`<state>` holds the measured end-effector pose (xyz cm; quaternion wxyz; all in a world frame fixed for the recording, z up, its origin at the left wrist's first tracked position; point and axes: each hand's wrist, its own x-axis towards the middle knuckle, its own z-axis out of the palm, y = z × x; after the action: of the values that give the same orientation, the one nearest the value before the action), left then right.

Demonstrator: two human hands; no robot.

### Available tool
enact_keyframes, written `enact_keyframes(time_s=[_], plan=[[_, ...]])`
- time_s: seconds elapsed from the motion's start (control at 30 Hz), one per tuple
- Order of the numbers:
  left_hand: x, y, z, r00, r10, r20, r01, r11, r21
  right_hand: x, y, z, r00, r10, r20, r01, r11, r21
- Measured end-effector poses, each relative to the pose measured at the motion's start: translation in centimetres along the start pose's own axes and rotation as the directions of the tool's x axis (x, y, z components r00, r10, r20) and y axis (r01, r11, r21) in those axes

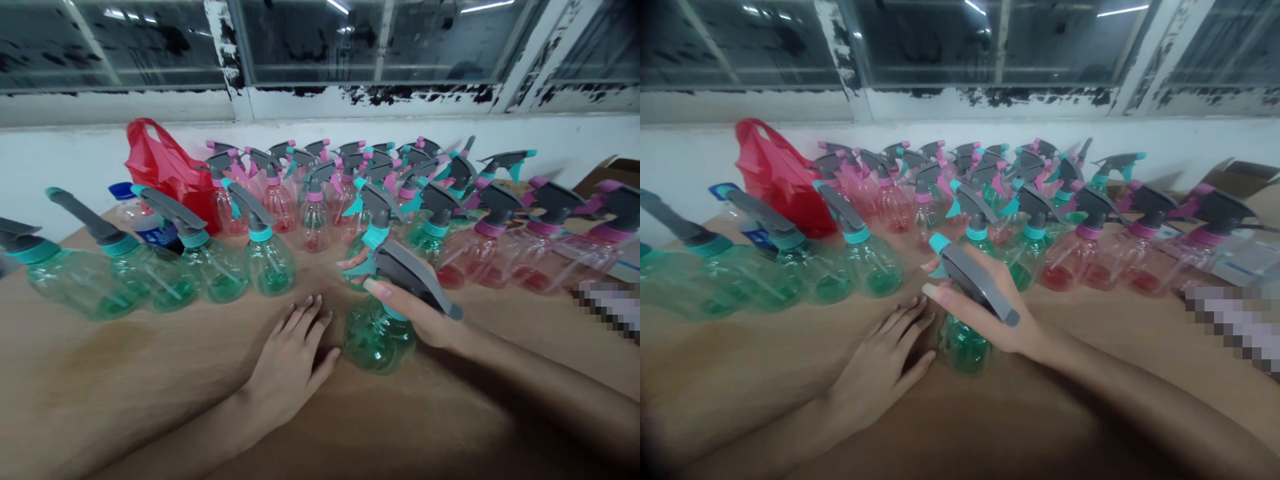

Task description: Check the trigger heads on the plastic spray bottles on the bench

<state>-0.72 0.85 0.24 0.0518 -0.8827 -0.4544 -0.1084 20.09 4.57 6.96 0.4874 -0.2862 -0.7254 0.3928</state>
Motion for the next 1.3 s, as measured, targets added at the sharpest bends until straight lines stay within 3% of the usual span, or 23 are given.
enact_keyframes(time_s=[0.33,0.57,1.3], plan=[[0.00,-0.03,-0.04,1.000,0.015,-0.001,-0.015,1.000,-0.003,0.05,-0.46,0.22,0.995,-0.042,-0.086,0.027,0.985,-0.169],[0.08,-0.06,0.11,1.000,0.018,0.007,-0.018,1.000,-0.005,0.03,-0.85,0.54,0.997,0.019,-0.068,-0.027,0.993,-0.114],[0.01,-0.11,0.05,0.999,0.020,0.039,-0.019,1.000,-0.007,-0.22,-0.54,0.51,0.998,0.032,-0.052,-0.036,0.997,-0.066]])
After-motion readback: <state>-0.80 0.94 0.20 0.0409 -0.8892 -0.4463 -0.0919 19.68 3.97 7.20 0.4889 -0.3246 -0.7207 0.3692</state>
